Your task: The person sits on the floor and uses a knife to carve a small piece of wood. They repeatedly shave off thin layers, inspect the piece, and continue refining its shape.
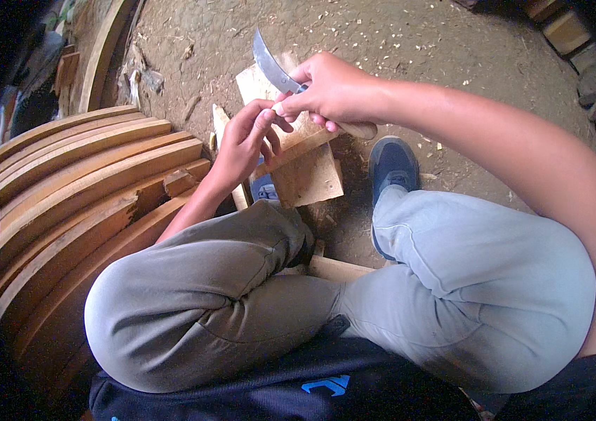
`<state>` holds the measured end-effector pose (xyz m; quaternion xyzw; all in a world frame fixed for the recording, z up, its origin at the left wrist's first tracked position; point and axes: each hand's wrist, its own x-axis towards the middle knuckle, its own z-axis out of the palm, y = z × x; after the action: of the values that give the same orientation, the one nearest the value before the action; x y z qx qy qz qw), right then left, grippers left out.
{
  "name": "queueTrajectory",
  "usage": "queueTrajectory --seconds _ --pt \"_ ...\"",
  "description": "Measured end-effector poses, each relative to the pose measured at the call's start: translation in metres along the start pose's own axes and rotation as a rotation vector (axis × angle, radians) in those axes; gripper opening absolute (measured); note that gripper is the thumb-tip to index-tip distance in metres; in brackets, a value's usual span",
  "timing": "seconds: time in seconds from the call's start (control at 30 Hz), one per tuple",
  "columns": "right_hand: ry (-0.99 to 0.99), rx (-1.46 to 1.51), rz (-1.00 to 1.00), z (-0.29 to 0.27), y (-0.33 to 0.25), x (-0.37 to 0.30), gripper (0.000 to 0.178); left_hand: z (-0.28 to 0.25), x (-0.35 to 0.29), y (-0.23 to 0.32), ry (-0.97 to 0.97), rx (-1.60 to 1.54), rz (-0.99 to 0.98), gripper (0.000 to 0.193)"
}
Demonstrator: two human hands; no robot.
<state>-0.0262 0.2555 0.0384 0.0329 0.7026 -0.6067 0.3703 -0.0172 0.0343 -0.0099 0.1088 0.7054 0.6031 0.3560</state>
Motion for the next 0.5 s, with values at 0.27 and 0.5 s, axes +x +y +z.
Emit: queueTrajectory --seconds 0.27,0.5 --pt "0.062 0.022 -0.06 0.006 0.009 0.006 0.027 0.001 -0.001 -0.006 0.236 0.112 0.206 0.033" --pt "0.063 -0.435 0.212 -0.009 0.013 0.002 0.032 -0.002 0.004 -0.03 0.441 0.533 0.327 0.014"
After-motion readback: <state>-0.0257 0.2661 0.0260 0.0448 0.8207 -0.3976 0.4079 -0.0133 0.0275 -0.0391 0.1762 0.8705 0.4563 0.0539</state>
